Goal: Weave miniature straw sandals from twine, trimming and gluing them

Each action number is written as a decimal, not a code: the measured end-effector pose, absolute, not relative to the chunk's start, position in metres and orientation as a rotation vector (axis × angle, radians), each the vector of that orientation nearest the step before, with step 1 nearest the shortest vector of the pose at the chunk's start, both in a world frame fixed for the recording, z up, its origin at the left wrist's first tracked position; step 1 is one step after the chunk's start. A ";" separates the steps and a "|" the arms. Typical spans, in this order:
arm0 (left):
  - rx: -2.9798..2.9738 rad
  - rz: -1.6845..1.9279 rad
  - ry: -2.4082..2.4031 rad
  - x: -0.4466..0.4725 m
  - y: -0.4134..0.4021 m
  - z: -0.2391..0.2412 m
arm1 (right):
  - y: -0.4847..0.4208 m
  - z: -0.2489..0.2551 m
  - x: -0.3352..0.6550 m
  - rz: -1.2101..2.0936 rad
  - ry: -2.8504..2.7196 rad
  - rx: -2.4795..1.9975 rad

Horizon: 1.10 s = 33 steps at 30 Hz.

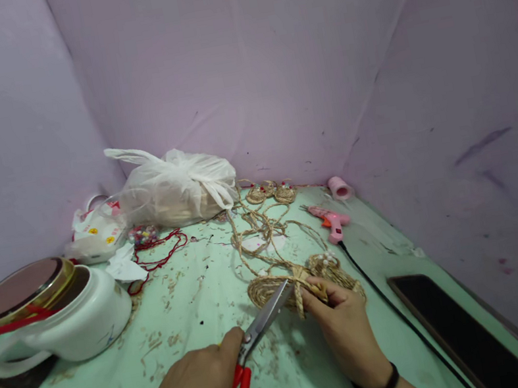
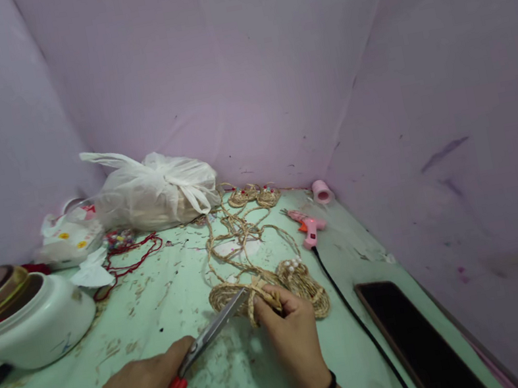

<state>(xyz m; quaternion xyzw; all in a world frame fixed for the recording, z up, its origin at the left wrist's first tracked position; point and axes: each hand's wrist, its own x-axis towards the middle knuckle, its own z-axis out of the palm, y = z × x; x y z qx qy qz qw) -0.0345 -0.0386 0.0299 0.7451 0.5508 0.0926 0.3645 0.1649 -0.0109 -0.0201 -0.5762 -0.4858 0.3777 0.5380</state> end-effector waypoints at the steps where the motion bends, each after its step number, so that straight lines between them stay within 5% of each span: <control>1: 1.904 0.260 1.415 -0.035 -0.039 0.030 | -0.011 -0.021 0.165 0.864 -1.185 -1.379; 20: 0.344 0.351 0.569 -0.028 -0.037 0.021 | -0.018 -0.029 0.181 -0.118 -1.621 -0.964; 33: 0.753 0.422 0.657 -0.019 -0.040 -0.009 | -0.020 -0.021 0.178 -0.036 -1.635 -1.059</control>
